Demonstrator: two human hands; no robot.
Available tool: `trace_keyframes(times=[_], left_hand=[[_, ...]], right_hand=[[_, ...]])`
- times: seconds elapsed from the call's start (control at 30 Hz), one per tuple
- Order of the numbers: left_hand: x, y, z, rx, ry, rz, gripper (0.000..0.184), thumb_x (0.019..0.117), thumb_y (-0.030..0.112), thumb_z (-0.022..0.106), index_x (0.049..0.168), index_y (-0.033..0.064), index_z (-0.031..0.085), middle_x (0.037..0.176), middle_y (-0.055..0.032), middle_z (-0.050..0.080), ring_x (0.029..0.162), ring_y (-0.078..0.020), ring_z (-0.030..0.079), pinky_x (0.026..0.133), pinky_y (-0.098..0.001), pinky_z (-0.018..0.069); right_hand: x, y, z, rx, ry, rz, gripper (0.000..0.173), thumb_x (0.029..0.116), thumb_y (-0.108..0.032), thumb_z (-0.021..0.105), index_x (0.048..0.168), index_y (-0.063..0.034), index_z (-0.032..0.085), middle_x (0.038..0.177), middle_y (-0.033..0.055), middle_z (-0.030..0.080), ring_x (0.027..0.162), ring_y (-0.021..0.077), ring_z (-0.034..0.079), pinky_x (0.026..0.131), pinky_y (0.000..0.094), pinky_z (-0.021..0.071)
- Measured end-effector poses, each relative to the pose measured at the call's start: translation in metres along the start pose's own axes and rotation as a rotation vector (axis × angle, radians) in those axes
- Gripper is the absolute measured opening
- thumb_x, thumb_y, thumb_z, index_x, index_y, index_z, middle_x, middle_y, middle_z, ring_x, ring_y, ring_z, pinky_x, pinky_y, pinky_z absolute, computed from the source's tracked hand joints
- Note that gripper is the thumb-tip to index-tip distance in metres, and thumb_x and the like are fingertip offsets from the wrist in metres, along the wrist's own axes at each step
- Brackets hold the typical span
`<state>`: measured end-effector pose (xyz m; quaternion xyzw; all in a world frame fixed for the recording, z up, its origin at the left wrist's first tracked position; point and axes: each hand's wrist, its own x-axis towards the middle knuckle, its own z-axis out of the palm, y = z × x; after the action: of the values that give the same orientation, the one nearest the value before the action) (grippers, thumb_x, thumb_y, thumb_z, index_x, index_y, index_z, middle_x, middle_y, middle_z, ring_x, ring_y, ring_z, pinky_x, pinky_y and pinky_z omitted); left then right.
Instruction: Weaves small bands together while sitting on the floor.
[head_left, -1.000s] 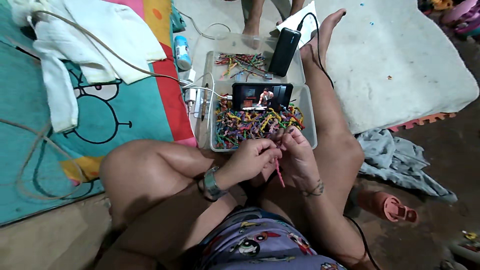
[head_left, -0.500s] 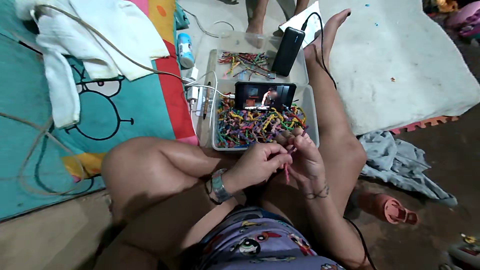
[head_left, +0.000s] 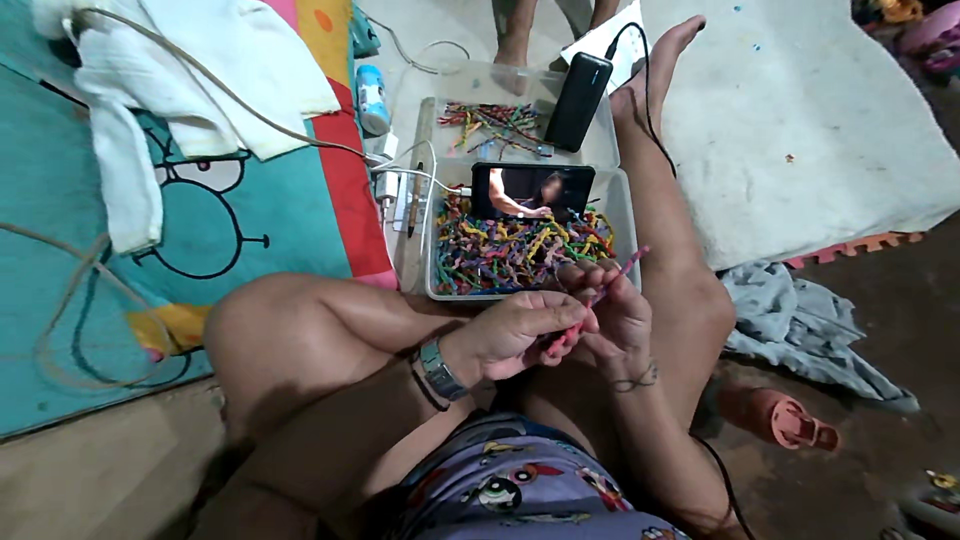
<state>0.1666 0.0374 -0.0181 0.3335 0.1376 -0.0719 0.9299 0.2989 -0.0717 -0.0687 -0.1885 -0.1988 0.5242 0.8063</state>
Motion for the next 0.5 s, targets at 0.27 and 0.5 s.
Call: trace_keyframes(times=[0.27, 0.5], left_hand=[[0.002, -0.015, -0.005, 1.124, 0.309, 0.538, 0.021, 0.0991, 0.014, 0.061, 0.094, -0.0015, 0.074, 0.082, -0.0047, 0.068, 0.072, 0.0003, 0.059, 0.067, -0.0129, 0.0477], [-0.001, 0.002, -0.002, 0.139, 0.133, 0.027, 0.025, 0.1047, 0.01, 0.047, 0.092, 0.0107, 0.068, 0.074, 0.007, 0.064, 0.064, -0.0002, 0.06, 0.061, -0.0155, 0.0526]], right_hand=[[0.004, -0.002, 0.013, -0.281, 0.313, -0.005, 0.012, 0.0889, -0.034, 0.077, 0.089, -0.0239, 0.071, 0.079, -0.0052, 0.068, 0.075, 0.006, 0.066, 0.074, 0.0251, 0.0576], [-0.004, -0.008, -0.002, -0.357, 0.004, 0.088, 0.019, 0.0957, -0.03, 0.07, 0.101, -0.0155, 0.08, 0.107, -0.0001, 0.076, 0.095, 0.0058, 0.071, 0.087, 0.0241, 0.058]])
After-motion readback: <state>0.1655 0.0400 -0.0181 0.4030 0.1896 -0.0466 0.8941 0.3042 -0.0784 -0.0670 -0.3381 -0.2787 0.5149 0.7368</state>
